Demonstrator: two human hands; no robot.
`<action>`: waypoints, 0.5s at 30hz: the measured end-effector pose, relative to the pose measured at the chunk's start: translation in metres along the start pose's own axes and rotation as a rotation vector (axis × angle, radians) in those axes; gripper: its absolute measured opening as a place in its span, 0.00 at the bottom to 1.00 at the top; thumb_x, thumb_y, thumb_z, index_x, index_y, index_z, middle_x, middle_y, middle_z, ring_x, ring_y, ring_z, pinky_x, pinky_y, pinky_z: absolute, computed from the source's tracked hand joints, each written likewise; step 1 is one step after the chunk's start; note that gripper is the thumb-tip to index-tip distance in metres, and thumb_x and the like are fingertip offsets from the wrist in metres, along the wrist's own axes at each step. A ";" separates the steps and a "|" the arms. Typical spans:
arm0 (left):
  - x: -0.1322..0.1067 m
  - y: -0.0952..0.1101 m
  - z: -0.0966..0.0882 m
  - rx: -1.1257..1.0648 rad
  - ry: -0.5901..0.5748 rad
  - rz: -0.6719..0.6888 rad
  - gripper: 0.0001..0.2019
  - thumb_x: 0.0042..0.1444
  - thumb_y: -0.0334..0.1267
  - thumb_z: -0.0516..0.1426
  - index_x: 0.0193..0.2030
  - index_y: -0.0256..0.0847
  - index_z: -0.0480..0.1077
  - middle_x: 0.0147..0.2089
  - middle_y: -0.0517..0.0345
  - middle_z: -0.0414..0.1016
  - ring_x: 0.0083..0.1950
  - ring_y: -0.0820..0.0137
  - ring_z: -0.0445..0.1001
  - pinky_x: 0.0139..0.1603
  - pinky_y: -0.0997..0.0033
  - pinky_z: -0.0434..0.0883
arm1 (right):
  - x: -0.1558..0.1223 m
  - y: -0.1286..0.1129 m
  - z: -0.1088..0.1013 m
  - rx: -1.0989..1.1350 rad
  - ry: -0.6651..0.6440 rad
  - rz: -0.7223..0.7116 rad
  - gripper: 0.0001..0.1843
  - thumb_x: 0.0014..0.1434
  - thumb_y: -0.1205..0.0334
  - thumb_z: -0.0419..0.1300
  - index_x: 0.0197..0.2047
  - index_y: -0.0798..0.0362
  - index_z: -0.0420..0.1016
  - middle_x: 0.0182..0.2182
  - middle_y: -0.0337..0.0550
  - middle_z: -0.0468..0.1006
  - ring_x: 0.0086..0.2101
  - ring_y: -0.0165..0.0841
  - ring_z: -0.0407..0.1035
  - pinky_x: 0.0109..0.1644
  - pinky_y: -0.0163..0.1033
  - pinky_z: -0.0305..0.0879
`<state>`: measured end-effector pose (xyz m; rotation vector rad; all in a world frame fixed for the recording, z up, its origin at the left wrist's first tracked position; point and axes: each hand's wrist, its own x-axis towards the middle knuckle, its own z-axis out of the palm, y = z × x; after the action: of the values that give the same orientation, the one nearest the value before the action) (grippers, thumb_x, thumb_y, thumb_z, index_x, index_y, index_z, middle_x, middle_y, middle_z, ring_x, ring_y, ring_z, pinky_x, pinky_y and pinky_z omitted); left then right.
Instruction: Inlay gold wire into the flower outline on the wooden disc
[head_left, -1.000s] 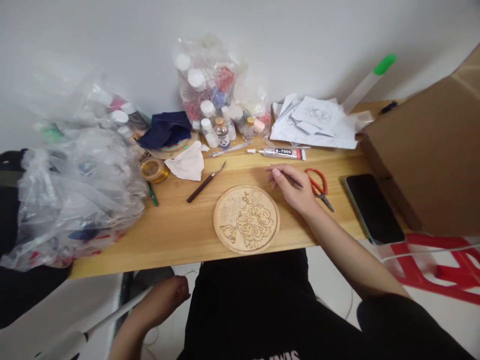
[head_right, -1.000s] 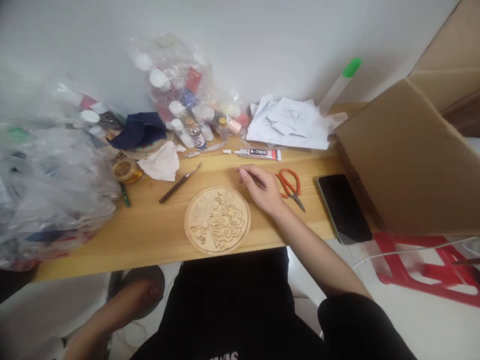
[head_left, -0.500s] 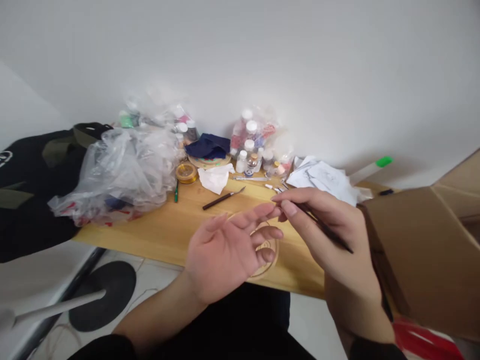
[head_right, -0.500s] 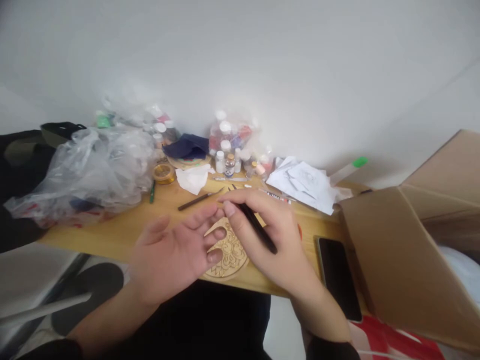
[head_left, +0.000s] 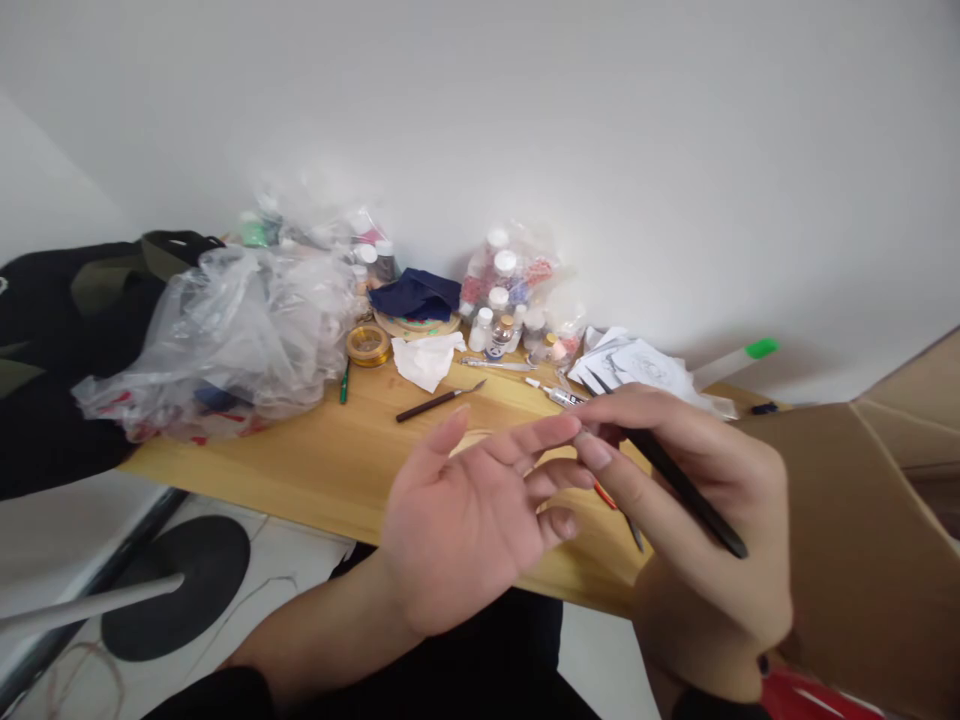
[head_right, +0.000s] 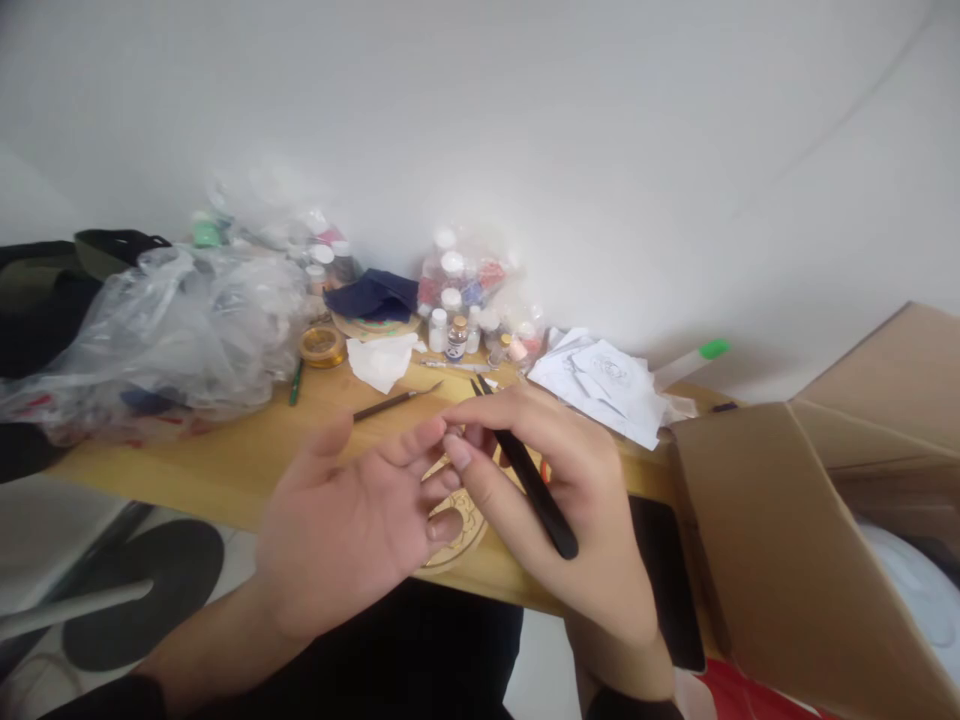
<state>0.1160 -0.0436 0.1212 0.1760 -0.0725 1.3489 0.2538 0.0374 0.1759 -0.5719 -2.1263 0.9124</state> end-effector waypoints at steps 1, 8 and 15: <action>0.000 -0.001 0.000 0.011 0.010 0.001 0.23 0.61 0.51 0.53 0.50 0.33 0.76 0.46 0.51 0.77 0.47 0.69 0.71 0.47 0.75 0.68 | 0.000 0.000 0.000 -0.003 0.001 -0.003 0.12 0.59 0.69 0.63 0.43 0.43 0.78 0.35 0.37 0.80 0.33 0.31 0.73 0.34 0.38 0.72; 0.000 -0.003 -0.001 0.017 0.028 0.012 0.23 0.61 0.51 0.53 0.49 0.33 0.77 0.44 0.50 0.77 0.45 0.70 0.71 0.46 0.75 0.68 | 0.000 -0.001 -0.002 -0.002 -0.032 0.018 0.11 0.59 0.68 0.63 0.43 0.43 0.78 0.31 0.37 0.79 0.29 0.32 0.72 0.31 0.40 0.71; -0.001 -0.004 -0.001 0.145 0.080 0.063 0.26 0.64 0.54 0.48 0.48 0.34 0.78 0.47 0.49 0.77 0.48 0.67 0.71 0.46 0.73 0.68 | 0.001 -0.002 -0.003 0.011 -0.028 0.010 0.12 0.59 0.68 0.62 0.44 0.41 0.78 0.32 0.38 0.80 0.29 0.33 0.74 0.27 0.40 0.69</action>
<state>0.1195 -0.0447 0.1194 0.2435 0.0882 1.4230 0.2556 0.0383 0.1791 -0.5674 -2.1443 0.9419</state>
